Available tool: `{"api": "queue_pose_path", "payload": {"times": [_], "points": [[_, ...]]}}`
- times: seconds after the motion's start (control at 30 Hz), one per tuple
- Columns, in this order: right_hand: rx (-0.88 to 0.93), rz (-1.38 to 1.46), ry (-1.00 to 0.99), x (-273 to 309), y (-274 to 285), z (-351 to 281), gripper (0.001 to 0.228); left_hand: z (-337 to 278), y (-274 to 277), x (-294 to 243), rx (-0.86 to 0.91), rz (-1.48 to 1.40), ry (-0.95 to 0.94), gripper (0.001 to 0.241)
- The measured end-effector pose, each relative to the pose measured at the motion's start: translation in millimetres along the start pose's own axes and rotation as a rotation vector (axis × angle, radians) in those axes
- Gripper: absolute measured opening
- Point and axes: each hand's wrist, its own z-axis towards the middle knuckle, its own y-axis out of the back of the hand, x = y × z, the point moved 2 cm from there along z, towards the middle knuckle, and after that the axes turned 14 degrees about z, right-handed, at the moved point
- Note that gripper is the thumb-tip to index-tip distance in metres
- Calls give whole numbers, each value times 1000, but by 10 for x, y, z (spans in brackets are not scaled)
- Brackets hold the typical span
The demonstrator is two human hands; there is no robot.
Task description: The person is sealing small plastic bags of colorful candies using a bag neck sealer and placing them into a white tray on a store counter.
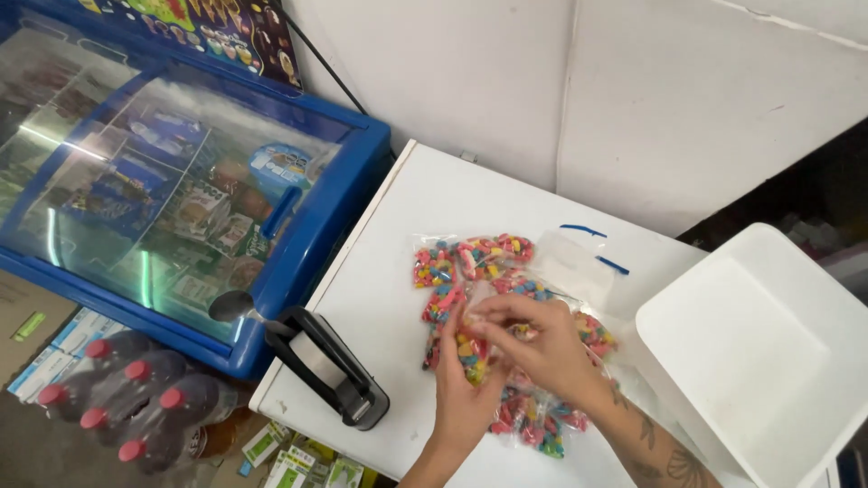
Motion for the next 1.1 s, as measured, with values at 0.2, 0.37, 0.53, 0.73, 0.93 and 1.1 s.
{"api": "queue_pose_path", "payload": {"times": [0.2,0.37,0.53,0.73,0.93,1.1], "points": [[-173,229,66,-246,266,-597,36,-362,46,155,289,-595,541,92],[-122,258,-196,-212,49,-831,59,-523,130,205,356,-801,468,59],[-248,508,-449,-351,21,-984,16,-652,162,303,458,-780,328,61],[-231,264,-257,-292,-39,-1078,6,-718,266,434,409,-504,416,52],[-211,313,-264,-471,-58,-1166,3,-688,336,415,293,-264,248,24],[-228,373,-307,-692,-91,-1272,15,-701,253,415,246,-319,262,23]]}}
